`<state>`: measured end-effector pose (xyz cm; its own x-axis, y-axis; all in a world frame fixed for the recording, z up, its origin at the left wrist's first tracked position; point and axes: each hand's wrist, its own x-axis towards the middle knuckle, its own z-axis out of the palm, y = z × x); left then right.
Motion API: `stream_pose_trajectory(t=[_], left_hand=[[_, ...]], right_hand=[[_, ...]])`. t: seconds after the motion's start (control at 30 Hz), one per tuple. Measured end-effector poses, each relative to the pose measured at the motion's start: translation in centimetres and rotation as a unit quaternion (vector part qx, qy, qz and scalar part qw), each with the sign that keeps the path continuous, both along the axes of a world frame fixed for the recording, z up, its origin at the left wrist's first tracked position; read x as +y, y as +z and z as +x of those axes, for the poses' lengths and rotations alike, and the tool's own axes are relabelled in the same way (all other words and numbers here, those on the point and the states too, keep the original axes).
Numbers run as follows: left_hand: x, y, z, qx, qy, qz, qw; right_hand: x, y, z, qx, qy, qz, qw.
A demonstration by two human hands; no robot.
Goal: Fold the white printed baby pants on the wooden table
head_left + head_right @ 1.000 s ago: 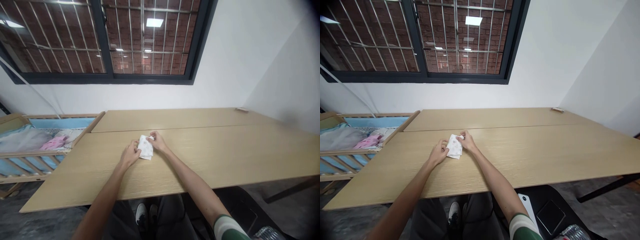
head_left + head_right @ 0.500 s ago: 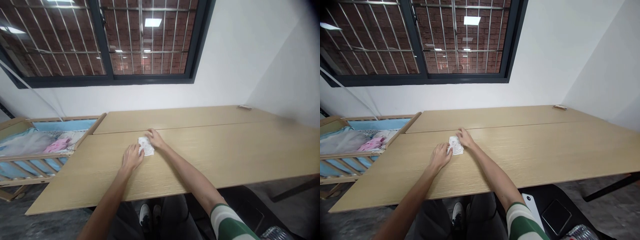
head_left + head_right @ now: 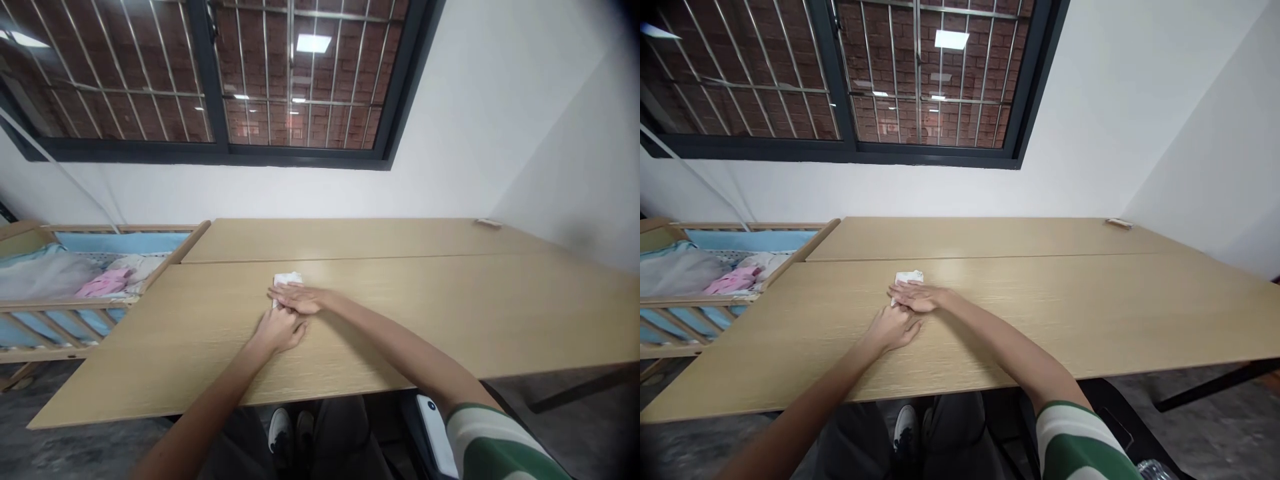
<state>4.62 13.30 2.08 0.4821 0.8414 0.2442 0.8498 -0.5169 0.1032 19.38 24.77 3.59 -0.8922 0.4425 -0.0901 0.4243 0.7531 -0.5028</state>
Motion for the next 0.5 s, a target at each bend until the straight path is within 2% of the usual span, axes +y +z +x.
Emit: stream_pose_trajectory(t=[0.13,0.27,0.37,0.5], left_hand=[[0.1,-0.1,0.1,0.019,0.020,0.004,1.000],[0.3,-0.6,0.1,0.025,0.028,0.011,0.999],[0.4,-0.9,0.0,0.018,0.041,0.018,0.999],[0.8,-1.0,-0.6,-0.010,0.084,0.033,0.996]], right_hand=[[3.5,-0.6,0.6,-0.026,-0.015,0.075,0.997],[6.2,-1.1,0.7,-0.033,-0.047,0.111,0.992],[7.2,-1.3,0.5,-0.033,-0.073,0.123,0.989],[6.8,-1.3,0.2,0.000,-0.138,0.167,0.976]])
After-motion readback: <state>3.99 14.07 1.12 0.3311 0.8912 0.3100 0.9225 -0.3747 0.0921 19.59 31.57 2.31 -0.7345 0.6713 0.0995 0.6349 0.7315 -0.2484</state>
